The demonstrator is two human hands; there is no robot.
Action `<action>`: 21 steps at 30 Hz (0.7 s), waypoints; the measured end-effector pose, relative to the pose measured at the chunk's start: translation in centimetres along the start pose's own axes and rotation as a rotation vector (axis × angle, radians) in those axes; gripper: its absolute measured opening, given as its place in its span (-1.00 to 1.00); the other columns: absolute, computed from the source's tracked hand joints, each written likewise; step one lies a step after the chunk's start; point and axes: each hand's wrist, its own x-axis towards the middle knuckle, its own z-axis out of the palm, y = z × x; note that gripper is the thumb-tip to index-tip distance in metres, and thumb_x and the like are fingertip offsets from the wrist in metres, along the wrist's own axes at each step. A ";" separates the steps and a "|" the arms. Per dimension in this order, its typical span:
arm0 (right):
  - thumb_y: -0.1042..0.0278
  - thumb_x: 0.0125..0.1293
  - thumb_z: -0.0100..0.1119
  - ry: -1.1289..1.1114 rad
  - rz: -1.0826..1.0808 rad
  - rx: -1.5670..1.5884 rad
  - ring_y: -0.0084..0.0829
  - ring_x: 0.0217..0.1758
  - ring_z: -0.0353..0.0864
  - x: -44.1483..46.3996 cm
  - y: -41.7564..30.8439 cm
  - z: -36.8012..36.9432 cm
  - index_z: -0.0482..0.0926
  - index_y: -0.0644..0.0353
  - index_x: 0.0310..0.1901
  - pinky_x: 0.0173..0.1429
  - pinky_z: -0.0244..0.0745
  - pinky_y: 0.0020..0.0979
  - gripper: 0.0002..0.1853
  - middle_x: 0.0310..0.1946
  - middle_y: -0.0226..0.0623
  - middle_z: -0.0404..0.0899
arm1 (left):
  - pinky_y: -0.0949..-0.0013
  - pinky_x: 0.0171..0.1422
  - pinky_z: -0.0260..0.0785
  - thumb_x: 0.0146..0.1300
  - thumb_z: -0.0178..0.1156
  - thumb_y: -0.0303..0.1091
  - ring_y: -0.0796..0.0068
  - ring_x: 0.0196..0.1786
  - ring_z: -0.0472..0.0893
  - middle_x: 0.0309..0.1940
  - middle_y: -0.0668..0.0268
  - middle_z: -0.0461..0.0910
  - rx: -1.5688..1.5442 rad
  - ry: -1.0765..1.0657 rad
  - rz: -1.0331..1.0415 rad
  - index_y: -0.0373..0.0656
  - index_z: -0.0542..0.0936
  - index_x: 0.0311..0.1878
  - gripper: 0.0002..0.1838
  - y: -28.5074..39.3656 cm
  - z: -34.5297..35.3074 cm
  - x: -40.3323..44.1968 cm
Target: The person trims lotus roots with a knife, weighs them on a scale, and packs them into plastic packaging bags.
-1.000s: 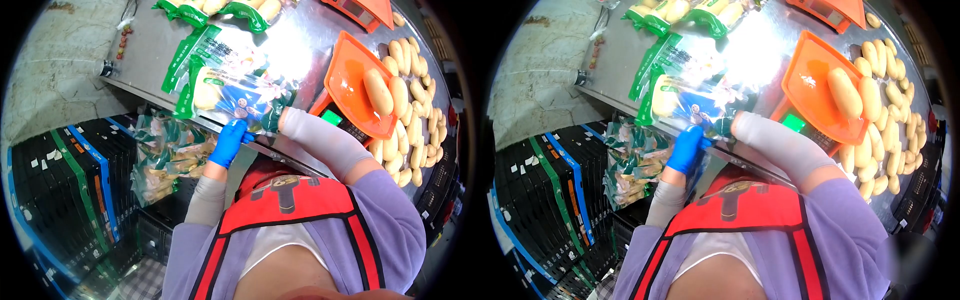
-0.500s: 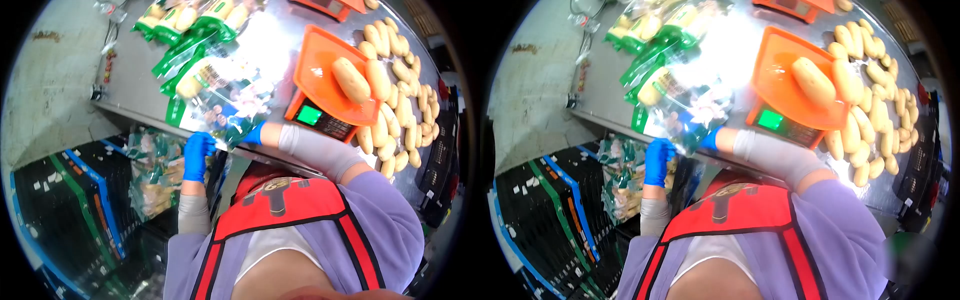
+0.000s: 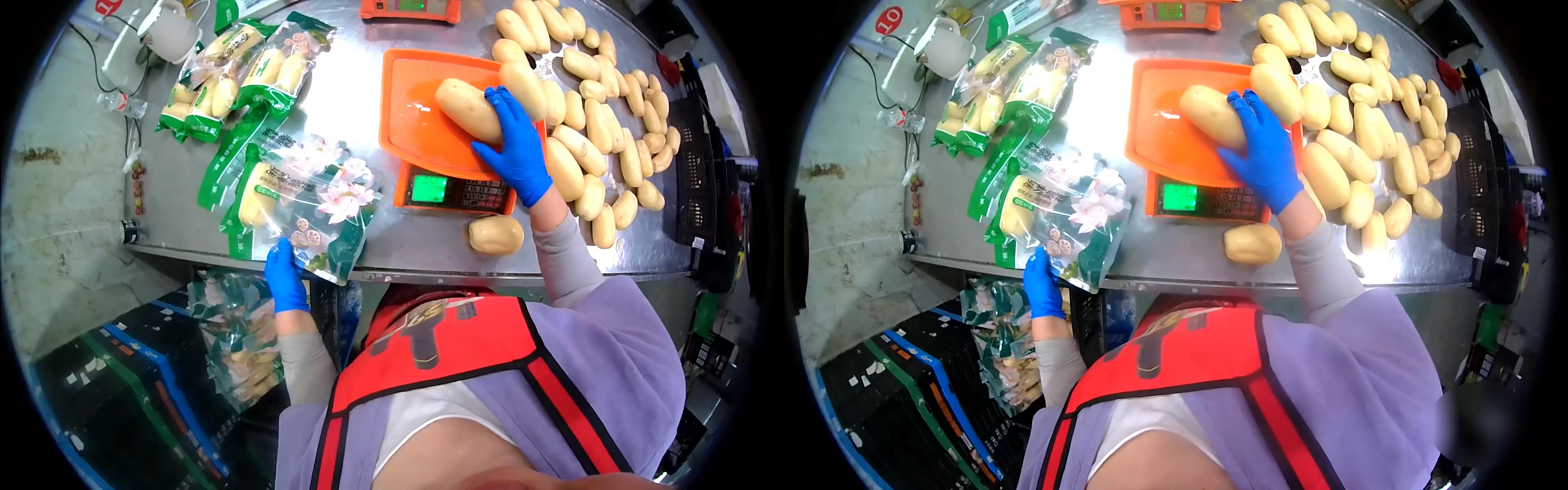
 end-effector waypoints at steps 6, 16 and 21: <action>0.20 0.07 0.36 -0.249 0.381 0.623 -0.28 0.28 0.34 -2.5 -1.9 -2.2 0.21 0.27 0.29 0.30 0.28 -0.31 -0.22 0.23 -0.12 0.33 | 0.60 -0.48 0.12 0.34 0.06 -0.27 0.72 -0.52 0.34 -0.52 0.49 0.46 -0.008 -0.104 0.001 -0.11 0.56 -0.33 -0.82 -0.7 0.0 -1.6; 0.10 0.18 0.24 -1.059 0.926 1.331 -0.51 0.03 0.43 -7.2 -11.2 2.0 0.26 0.26 0.25 0.06 0.37 -0.45 -0.33 0.02 -0.28 0.44 | 0.60 -0.53 0.12 0.33 0.10 -0.21 0.73 -0.53 0.35 -0.51 0.50 0.46 -0.137 -0.025 -0.063 -0.10 0.53 -0.31 -0.81 -0.6 1.3 -3.2; 0.13 0.15 0.26 -1.124 0.656 1.338 -0.41 0.12 0.42 -4.6 -13.6 6.3 0.27 0.26 0.24 0.16 0.35 -0.41 -0.33 0.06 -0.21 0.45 | 0.59 -0.53 0.11 0.34 0.08 -0.19 0.74 -0.56 0.31 -0.55 0.52 0.43 -0.087 -0.149 -0.041 -0.09 0.52 -0.30 -0.81 -1.1 0.9 -2.9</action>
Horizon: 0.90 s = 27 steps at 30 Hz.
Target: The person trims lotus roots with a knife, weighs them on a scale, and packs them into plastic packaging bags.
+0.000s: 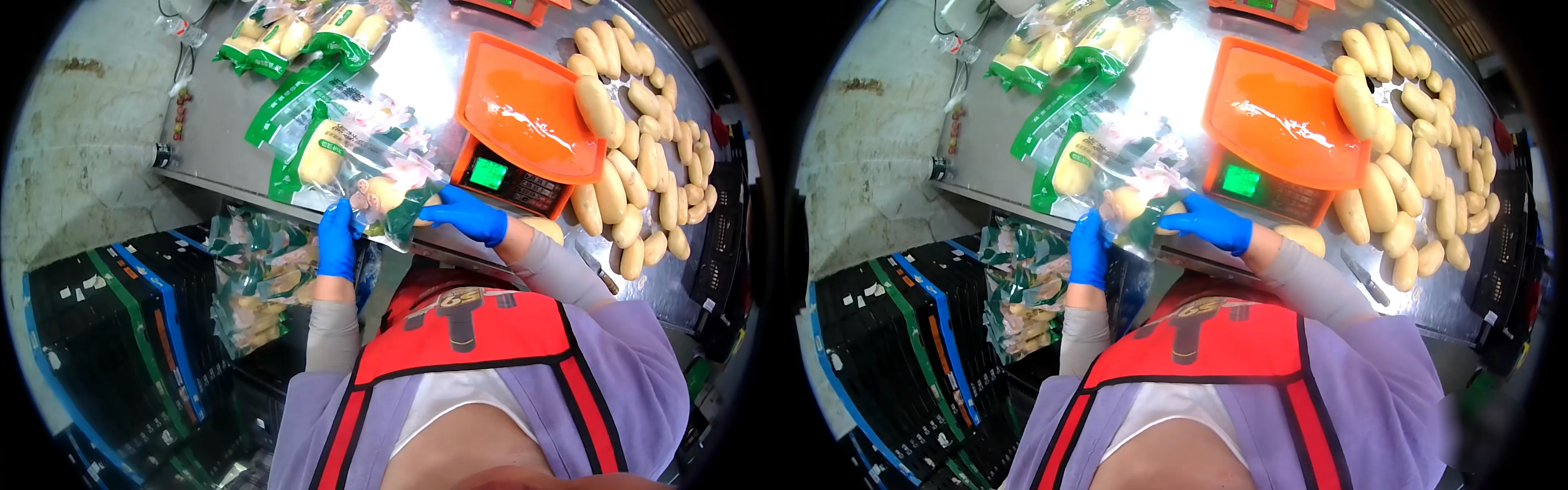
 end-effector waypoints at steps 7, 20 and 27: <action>0.05 0.26 0.14 0.133 -0.006 -0.065 -0.58 -0.13 0.48 1.2 1.0 -0.2 0.39 0.20 0.12 -0.16 0.45 -0.50 -0.50 -0.05 -0.34 0.48 | 0.61 -0.43 0.30 0.35 0.06 -0.14 0.67 -0.48 0.41 -0.43 0.44 0.50 -0.139 -0.095 -0.098 -0.15 0.52 -0.08 -0.72 -0.7 2.5 -2.0; 0.32 0.31 0.07 0.011 0.030 0.223 -0.60 -0.34 0.46 4.6 -0.2 0.6 0.40 0.18 0.15 -0.34 0.38 -0.52 -0.62 -0.25 -0.50 0.50 | 0.59 -0.39 0.34 0.38 0.01 -0.15 0.61 -0.48 0.53 -0.46 0.30 0.61 0.127 -0.358 -0.246 -0.19 0.51 -0.23 -0.72 -0.4 1.9 -3.2; 0.43 0.24 0.13 0.309 -0.361 0.123 -0.51 -0.29 0.49 5.3 4.0 3.4 0.57 0.25 -0.13 -0.21 0.42 -0.50 -0.81 -0.31 -0.36 0.54 | 0.61 -0.40 0.29 0.38 0.02 -0.18 0.66 -0.47 0.50 -0.44 0.34 0.60 0.081 -0.385 -0.233 -0.19 0.51 -0.22 -0.75 -0.5 2.6 -2.7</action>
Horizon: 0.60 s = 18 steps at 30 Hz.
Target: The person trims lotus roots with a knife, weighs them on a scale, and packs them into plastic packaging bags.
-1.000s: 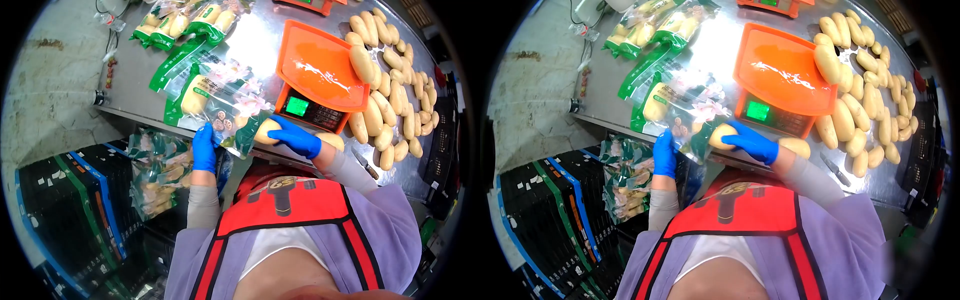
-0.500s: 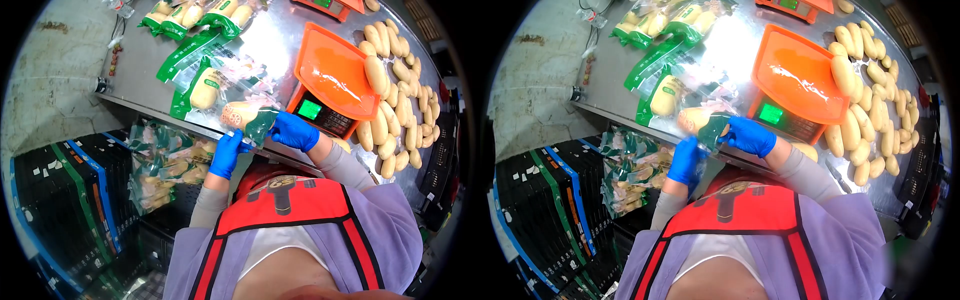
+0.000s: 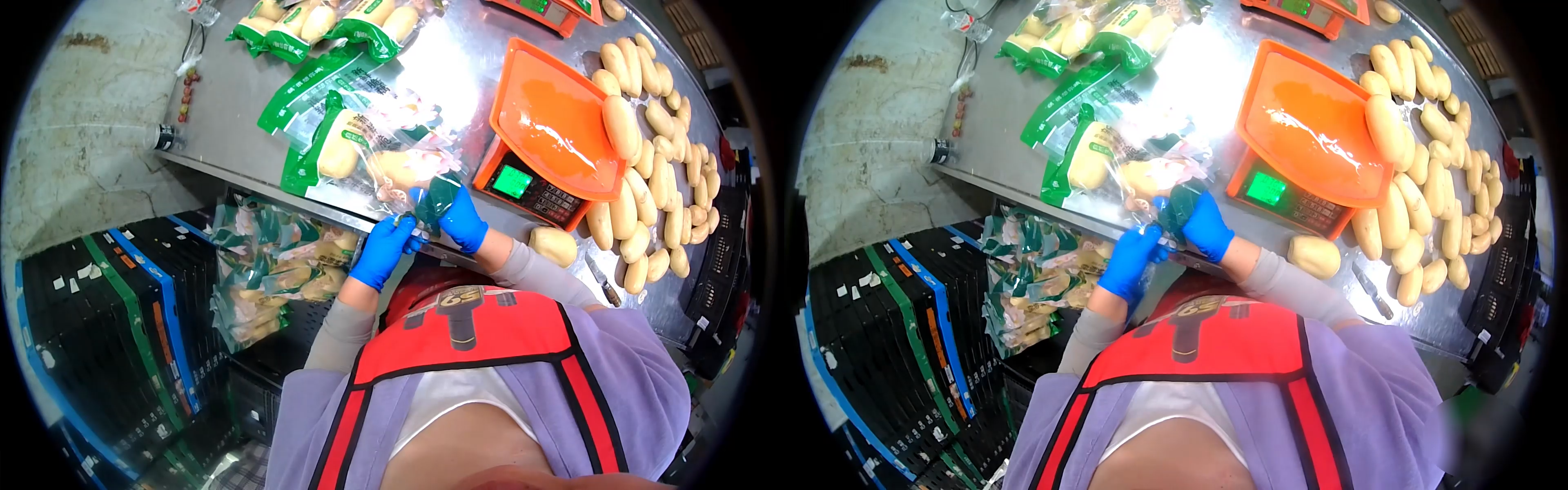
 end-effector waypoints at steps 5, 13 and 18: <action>0.34 0.24 0.17 -0.102 -0.095 -0.617 -0.57 -0.20 0.47 1.9 -0.5 -1.2 0.57 0.21 -0.09 -0.14 0.44 -0.45 -0.76 -0.22 -0.31 0.54 | 0.60 -0.40 0.30 0.36 0.04 -0.18 0.65 -0.49 0.51 -0.45 0.34 0.59 0.006 -0.008 0.005 -0.20 0.52 -0.20 -0.74 -0.2 -0.7 0.4; 0.27 0.07 0.26 -0.289 -0.686 -1.028 -0.19 0.10 0.45 5.1 3.6 -3.5 0.41 0.21 0.14 0.21 0.34 -0.30 -0.44 0.07 -0.14 0.45 | 0.59 -0.41 0.31 0.35 0.05 -0.15 0.64 -0.50 0.52 -0.50 0.31 0.61 0.107 -0.047 -0.055 -0.22 0.57 -0.28 -0.69 1.4 -1.3 0.0; 0.31 0.13 0.21 -0.487 -0.640 -0.665 -0.30 -0.10 0.54 6.7 5.7 -2.4 0.47 0.18 0.04 -0.01 0.43 -0.36 -0.59 -0.15 -0.22 0.54 | 0.60 -0.41 0.31 0.36 0.02 -0.16 0.65 -0.50 0.51 -0.48 0.29 0.64 0.061 -0.095 -0.066 -0.21 0.58 -0.32 -0.68 1.2 -1.5 0.4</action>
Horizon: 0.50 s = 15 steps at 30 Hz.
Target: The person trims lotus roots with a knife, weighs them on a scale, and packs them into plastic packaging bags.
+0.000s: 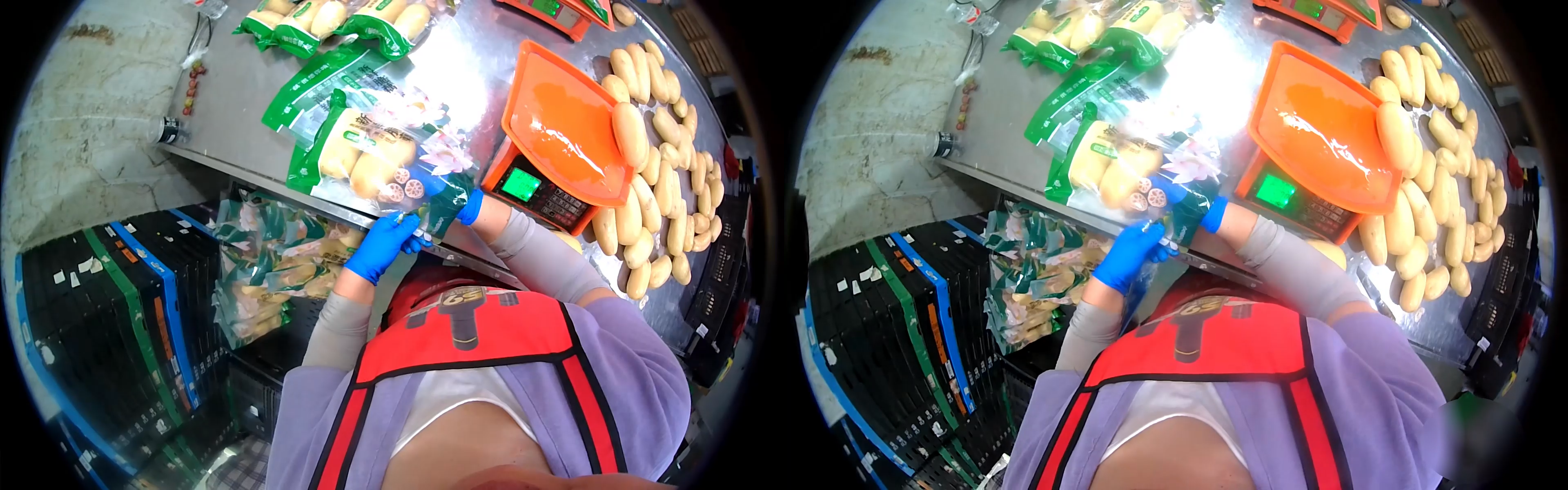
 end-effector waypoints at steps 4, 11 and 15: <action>0.33 0.28 0.08 0.117 0.450 0.441 -0.41 -0.25 0.53 1.6 -2.4 0.4 0.51 0.16 -0.06 -0.15 0.44 -0.40 -0.77 -0.26 -0.25 0.56 | 0.60 -0.40 0.31 0.36 0.03 -0.15 0.66 -0.49 0.51 -0.47 0.31 0.63 0.041 -0.016 -0.014 -0.20 0.58 -0.32 -0.69 -0.2 -0.1 0.1; 0.26 0.24 0.12 0.032 0.385 -0.066 -0.38 -0.30 0.56 4.3 -2.3 -1.9 0.59 0.18 -0.16 -0.18 0.47 -0.37 -0.78 -0.31 -0.16 0.60 | 0.55 -0.37 0.34 0.36 0.02 -0.20 0.59 -0.46 0.52 -0.45 0.31 0.60 0.110 0.077 0.093 -0.18 0.57 -0.33 -0.73 4.8 0.5 -1.1; 0.35 0.19 0.22 0.301 0.039 -0.151 -0.18 -0.05 0.57 5.9 -14.6 -8.7 0.49 0.25 0.01 0.01 0.46 -0.31 -0.65 -0.11 -0.10 0.56 | 0.35 -0.15 0.33 0.32 0.00 -0.24 0.46 -0.22 0.52 -0.30 0.27 0.51 -0.109 0.261 0.492 -0.20 0.49 -0.19 -0.78 10.1 -3.0 -2.4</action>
